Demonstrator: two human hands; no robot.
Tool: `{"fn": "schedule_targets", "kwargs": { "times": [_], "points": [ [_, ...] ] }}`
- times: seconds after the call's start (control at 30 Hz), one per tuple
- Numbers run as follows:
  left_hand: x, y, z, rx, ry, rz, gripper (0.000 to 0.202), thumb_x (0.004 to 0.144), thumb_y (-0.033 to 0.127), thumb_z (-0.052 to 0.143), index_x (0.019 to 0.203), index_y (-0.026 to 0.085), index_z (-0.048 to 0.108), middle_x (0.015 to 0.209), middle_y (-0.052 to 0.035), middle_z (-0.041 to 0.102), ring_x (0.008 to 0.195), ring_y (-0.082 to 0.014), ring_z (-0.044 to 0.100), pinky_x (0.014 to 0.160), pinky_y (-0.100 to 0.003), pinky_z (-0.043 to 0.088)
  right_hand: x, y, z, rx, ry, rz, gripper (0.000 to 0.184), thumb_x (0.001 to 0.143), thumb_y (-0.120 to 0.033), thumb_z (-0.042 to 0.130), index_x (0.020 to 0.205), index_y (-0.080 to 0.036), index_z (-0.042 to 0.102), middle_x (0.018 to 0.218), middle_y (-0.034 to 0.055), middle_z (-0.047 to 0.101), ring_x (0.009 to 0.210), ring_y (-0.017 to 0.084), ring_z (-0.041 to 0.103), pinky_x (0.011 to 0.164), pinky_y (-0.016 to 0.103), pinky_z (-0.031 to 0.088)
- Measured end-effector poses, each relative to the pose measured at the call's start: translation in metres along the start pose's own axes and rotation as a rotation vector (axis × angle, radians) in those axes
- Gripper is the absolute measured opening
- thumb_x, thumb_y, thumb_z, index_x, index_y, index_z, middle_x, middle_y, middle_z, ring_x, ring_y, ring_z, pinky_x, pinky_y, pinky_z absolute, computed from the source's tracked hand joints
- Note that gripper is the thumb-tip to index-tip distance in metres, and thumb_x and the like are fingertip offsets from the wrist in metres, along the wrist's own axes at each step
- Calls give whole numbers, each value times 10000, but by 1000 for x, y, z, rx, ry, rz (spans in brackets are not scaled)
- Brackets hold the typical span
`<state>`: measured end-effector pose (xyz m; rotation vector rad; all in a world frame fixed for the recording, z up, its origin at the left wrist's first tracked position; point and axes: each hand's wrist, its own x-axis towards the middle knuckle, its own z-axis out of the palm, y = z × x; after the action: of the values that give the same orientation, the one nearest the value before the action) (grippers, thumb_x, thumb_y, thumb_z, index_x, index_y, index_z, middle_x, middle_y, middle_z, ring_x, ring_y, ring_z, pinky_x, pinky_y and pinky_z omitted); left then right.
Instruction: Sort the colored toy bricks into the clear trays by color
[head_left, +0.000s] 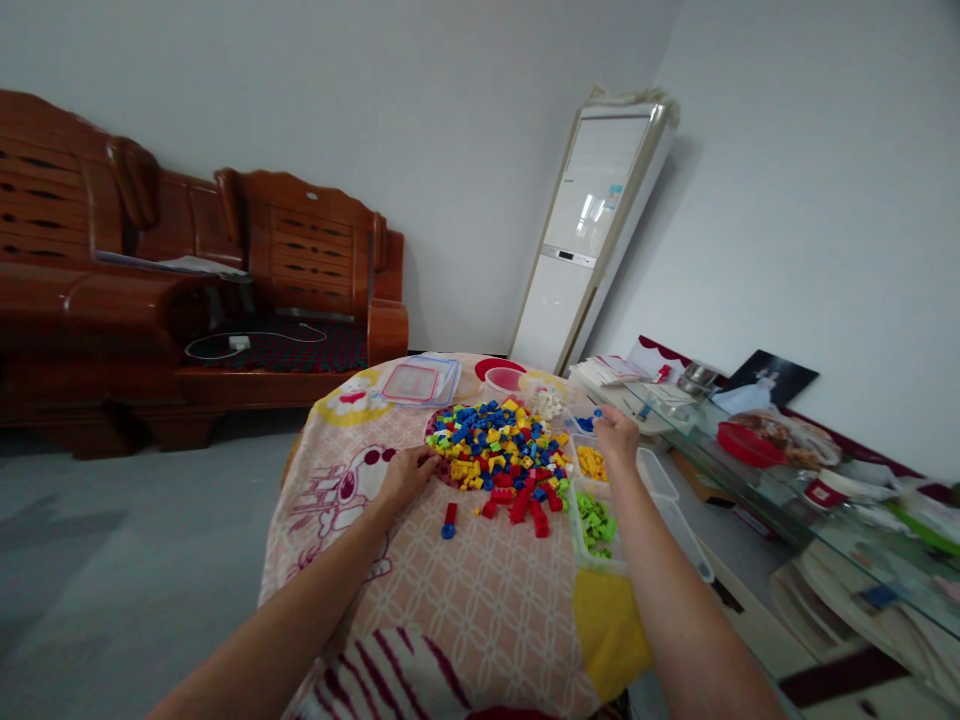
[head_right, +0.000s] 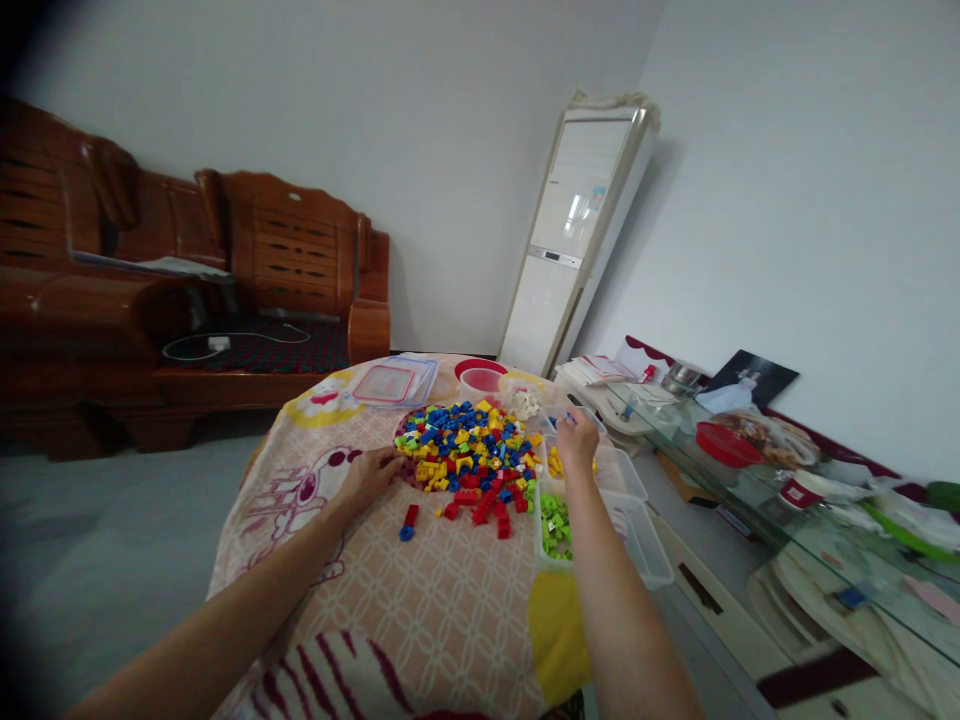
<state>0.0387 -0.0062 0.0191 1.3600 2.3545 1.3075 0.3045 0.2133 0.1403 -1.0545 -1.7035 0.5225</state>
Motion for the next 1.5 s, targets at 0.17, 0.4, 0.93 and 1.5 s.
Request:
{"fn": "schedule_targets", "kwargs": {
  "times": [0.17,0.4,0.93,1.5],
  "points": [
    [0,0,2,-18,0,-1,300,792,369,464,778,159,678,572,-5,612,615,-160,555,577,-236,350,-89,-10,26,-46,-270,-162,272,766,-270,503,868,-179,738,827,62,734,767,191,648,750,284,491],
    [-2,-1,4,-55,5,-8,311,798,376,460,796,155,679,595,-8,620,614,-153,546,579,-236,358,-213,-26,74,-196,-588,-353,247,872,-273,513,701,-205,677,725,34,702,672,160,629,634,238,425],
    [-2,-1,2,-62,8,-33,308,788,389,468,796,164,678,610,-11,633,632,-162,563,586,-237,365,-242,-10,79,-74,-426,-299,225,791,-169,483,937,-205,650,837,55,681,768,177,624,684,256,466],
    [0,-1,2,-38,9,-21,309,787,389,471,770,166,685,608,-22,646,644,-172,569,581,-240,361,-22,11,12,112,-197,204,380,749,-346,533,1000,-114,698,690,56,688,559,150,607,525,239,487]
  ]
}}
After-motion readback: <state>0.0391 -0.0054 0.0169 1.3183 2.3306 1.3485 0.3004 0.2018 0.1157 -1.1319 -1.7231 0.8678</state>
